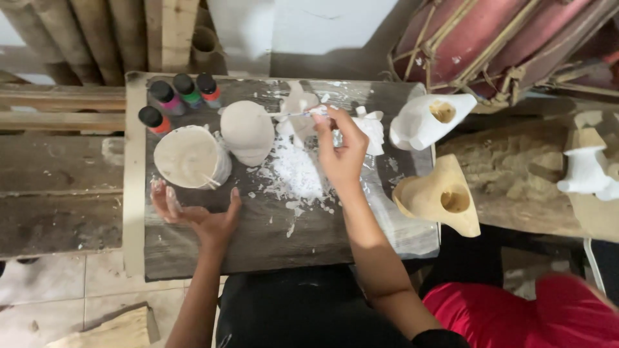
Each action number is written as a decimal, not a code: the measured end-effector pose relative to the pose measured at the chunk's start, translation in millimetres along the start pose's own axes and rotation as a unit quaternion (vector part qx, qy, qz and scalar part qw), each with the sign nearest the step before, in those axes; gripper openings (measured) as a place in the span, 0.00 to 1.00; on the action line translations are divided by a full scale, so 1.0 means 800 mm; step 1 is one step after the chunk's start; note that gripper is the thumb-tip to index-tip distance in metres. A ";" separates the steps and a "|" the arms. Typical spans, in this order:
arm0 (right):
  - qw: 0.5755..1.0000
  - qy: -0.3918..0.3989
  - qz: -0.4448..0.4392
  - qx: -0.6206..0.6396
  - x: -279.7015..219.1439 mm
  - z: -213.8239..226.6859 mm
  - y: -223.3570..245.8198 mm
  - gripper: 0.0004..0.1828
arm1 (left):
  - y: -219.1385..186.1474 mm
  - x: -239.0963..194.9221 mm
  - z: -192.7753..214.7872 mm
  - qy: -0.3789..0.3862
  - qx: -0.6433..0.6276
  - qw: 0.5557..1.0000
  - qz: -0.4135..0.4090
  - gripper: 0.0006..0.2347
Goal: Applying and smoothing white paste onto small molded figurines using a wooden stick
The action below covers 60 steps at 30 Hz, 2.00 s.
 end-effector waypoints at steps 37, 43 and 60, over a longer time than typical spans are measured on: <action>0.998 -0.024 -0.022 0.044 -0.046 0.012 0.001 0.08 | 0.004 -0.010 -0.001 -0.011 0.040 0.999 0.013 0.43; 0.998 -0.036 -0.011 0.051 -0.051 0.018 0.001 0.05 | 0.005 -0.015 0.000 -0.028 0.056 0.998 0.014 0.43; 0.998 -0.048 -0.008 0.035 -0.043 0.008 0.002 0.07 | 0.013 -0.021 -0.005 -0.025 0.062 0.998 -0.003 0.42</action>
Point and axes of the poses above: each hand's wrist, its own x-axis towards the middle knuckle, its own z-axis out of the back of the hand, y = z × x, the point moved 3 cm from there along x, towards the middle knuckle, and after that the axes turned 7 degrees about z, right-handed, at the moved point
